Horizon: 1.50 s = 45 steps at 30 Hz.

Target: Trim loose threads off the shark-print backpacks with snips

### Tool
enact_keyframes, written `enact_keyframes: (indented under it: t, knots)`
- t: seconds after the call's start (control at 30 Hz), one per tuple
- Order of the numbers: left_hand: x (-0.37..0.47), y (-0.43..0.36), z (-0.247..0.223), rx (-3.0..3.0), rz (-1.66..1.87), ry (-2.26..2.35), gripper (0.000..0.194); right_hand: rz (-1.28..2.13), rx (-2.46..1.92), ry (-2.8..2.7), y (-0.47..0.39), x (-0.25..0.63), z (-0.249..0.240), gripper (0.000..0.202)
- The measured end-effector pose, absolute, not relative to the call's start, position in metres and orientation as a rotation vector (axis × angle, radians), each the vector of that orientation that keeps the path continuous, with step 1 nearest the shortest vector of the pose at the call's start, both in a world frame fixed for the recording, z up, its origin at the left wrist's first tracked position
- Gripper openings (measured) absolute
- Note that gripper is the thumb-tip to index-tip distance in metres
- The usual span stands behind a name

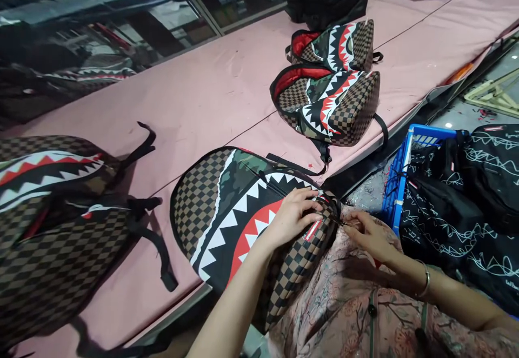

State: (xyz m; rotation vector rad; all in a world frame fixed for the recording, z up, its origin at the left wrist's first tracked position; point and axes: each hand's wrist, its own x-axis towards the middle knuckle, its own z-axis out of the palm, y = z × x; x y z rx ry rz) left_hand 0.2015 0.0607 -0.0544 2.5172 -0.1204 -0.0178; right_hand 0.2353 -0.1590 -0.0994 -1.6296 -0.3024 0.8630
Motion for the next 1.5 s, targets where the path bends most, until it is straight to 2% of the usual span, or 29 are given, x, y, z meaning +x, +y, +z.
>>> enact_keyframes:
  t: [0.17, 0.5, 0.63, 0.7, 0.83, 1.0, 1.33, 1.5]
  knots:
    - [0.204, 0.054, -0.059, 2.387, -0.048, -0.006, 0.008, 0.832, -1.711, -0.377, -0.150, 0.231, -0.086, 0.025]
    - [0.203, 0.053, -0.062, 2.200, 0.046, 0.091, 0.008, 0.611, -1.813, -0.586, -0.129, 0.231, -0.096, 0.009]
    - [0.196, 0.057, -0.062, 2.123, 0.301, 0.306, 0.021, 0.662, -1.680, -0.470, -0.132, 0.237, -0.101, 0.012]
    - [0.189, 0.063, -0.061, 2.233, 0.405, 0.287, 0.021, 0.684, -1.658, -0.392, -0.139, 0.239, -0.106, 0.015]
    - [0.178, 0.071, -0.059, 2.474, 0.243, -0.070, 0.037, 0.676, -1.674, -0.403, -0.152, 0.241, -0.116, 0.020]
    - [0.178, 0.067, -0.063, 2.616, 0.187, -0.208, 0.015, 0.660, -1.679, -0.575, -0.157, 0.237, -0.118, 0.016]
    - [0.179, 0.039, -0.058, 2.651, 0.253, -0.047, 0.017, 0.549, -1.780, -0.805, -0.146, 0.240, -0.108, 0.011]
    - [0.173, 0.047, -0.061, 2.470, 0.501, 0.255, 0.015, 0.569, -1.731, -0.794, -0.148, 0.255, -0.117, 0.014]
